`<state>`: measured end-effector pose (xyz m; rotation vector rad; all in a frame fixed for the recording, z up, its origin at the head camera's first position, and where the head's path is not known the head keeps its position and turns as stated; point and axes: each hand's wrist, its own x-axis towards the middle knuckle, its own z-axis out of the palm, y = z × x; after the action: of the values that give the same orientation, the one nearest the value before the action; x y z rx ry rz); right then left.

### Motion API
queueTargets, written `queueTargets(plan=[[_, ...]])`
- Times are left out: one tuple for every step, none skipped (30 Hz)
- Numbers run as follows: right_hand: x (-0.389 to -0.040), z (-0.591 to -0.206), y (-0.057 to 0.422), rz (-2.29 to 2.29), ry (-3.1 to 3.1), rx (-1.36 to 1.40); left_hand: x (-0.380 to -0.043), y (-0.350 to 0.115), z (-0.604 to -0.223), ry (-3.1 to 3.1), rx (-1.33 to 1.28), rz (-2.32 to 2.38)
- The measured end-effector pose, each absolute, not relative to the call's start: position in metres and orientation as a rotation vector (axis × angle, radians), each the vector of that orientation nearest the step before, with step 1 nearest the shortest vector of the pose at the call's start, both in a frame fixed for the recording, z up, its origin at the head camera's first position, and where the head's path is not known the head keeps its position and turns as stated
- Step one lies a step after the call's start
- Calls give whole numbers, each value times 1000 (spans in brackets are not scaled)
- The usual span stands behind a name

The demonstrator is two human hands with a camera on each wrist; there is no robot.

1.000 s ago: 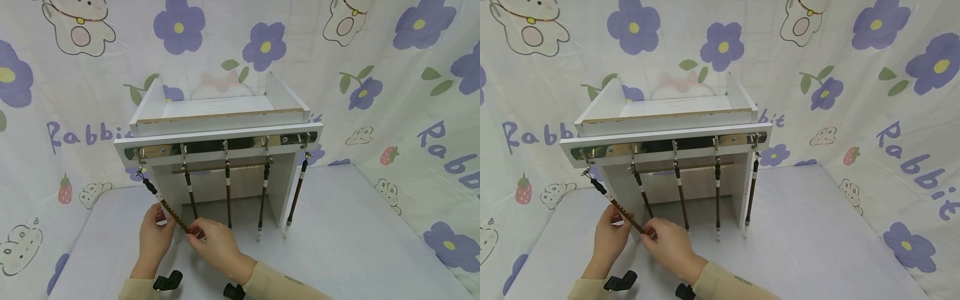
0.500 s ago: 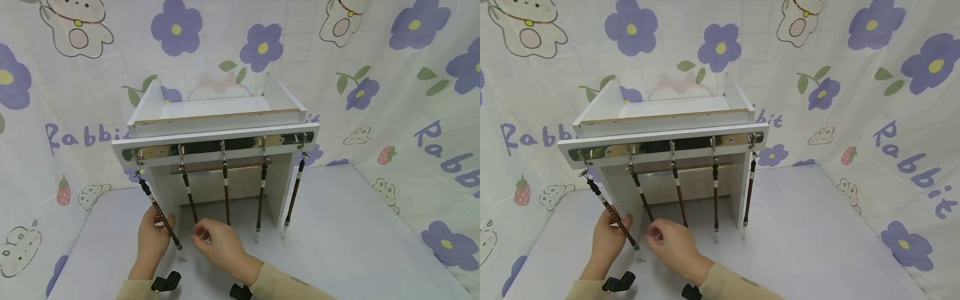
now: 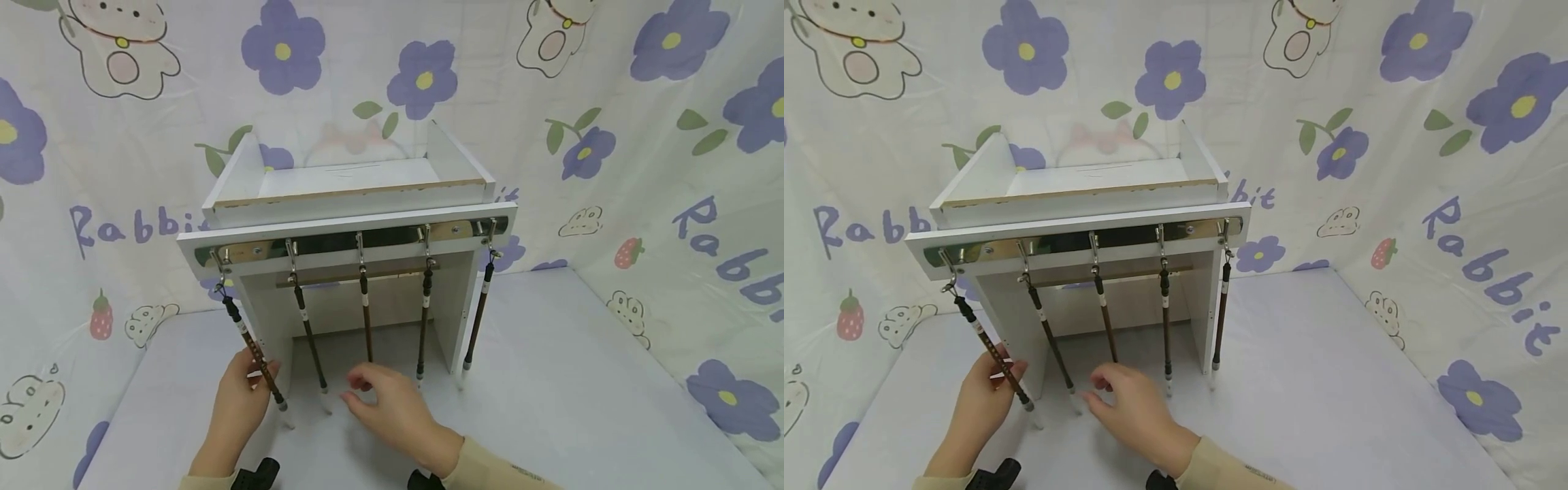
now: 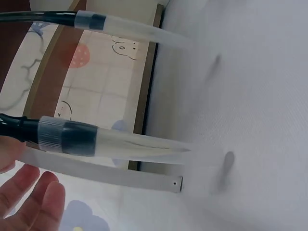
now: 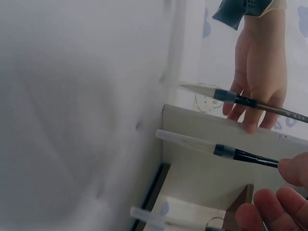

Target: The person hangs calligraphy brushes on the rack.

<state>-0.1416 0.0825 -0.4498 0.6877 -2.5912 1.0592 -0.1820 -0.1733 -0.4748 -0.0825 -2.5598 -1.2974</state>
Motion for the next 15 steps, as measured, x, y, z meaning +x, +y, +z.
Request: queueTargets(plan=[[-141,-450,85,1046,-2590,685,-181,-175,-475,-2567,-88,-1290],[-141,-450,87,1035,-2583,689,-180,-176,-474,-2571,-92,-1284],[-140,-451,89,1018,-2574,694,-178,-177,-474,-2575,-101,-1275],[-140,-451,91,1006,-2567,696,-177,-178,-473,-2577,-109,-1266],[-140,-452,93,993,-2562,701,-176,-178,-473,-2581,-117,-1249],[-140,-452,95,979,-2558,701,-174,-179,-473,-2582,-128,-1236],[-140,-453,98,965,-2556,699,-173,-179,-472,-2581,-141,-1221],[-139,-455,101,949,-2554,692,-171,-180,-472,-2577,-159,-1202],[-139,-456,103,931,-2552,678,-170,-180,-472,-2573,-176,-1184],[-138,-457,106,912,-2550,663,-168,-180,-472,-2566,-192,-1166],[-138,-458,109,886,-2547,647,-166,-181,-472,-2557,-207,-1142],[-137,-459,112,859,-2538,632,-164,-181,-472,-2546,-221,-1124],[-137,-461,115,829,-2527,621,-162,-181,-472,-2534,-231,-1104],[-137,-462,118,802,-2512,612,-160,-181,-473,-2522,-243,-1087],[-136,-463,121,773,-2495,606,-157,-181,-473,-2513,-248,-1072]])
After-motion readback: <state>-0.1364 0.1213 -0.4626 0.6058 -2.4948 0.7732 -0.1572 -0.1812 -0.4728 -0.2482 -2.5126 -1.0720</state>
